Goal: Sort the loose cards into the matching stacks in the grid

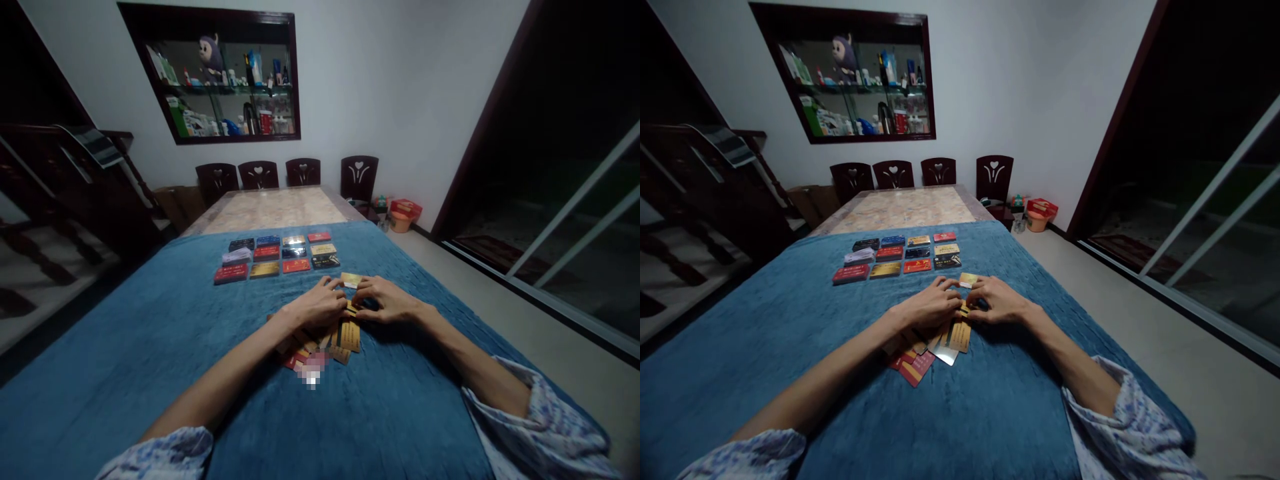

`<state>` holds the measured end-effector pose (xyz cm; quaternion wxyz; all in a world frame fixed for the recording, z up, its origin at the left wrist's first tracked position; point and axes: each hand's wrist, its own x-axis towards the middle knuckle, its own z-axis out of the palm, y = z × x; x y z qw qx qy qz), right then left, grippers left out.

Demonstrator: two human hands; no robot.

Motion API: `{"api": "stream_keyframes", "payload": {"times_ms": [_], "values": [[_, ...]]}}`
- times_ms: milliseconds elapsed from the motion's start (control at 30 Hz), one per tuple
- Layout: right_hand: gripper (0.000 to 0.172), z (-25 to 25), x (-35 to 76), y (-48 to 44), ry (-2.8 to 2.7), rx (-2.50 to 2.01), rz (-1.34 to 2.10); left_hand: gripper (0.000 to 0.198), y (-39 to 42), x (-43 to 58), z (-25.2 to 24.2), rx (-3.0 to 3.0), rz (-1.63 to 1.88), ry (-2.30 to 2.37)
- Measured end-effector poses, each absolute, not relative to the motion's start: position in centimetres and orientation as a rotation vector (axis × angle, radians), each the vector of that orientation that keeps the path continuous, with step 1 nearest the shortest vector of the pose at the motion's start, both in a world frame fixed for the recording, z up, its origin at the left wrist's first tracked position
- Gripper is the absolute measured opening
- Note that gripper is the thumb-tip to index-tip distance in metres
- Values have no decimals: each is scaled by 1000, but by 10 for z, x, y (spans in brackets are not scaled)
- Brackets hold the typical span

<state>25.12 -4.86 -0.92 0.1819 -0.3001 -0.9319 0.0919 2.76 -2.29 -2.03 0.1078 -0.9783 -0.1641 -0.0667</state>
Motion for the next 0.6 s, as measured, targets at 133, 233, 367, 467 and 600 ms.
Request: {"api": "stream_keyframes", "payload": {"times_ms": [133,233,367,467,600], "values": [[21,-7,254,-49,-2645,-863,315,22,-18,26,-20,-2884,-228,-466],[11,-9,255,-48,-2609,-891,292,13,-12,24,-20,-2911,-260,-490],[18,-15,256,-44,-2552,-930,236,24,-6,22,-23,-2946,-341,-590],[18,-19,256,-41,-2534,-971,181,35,-5,20,-24,-2927,-407,-681],[14,-21,257,-40,-2497,-1055,97,40,-3,19,-27,-2888,-533,-789]]}}
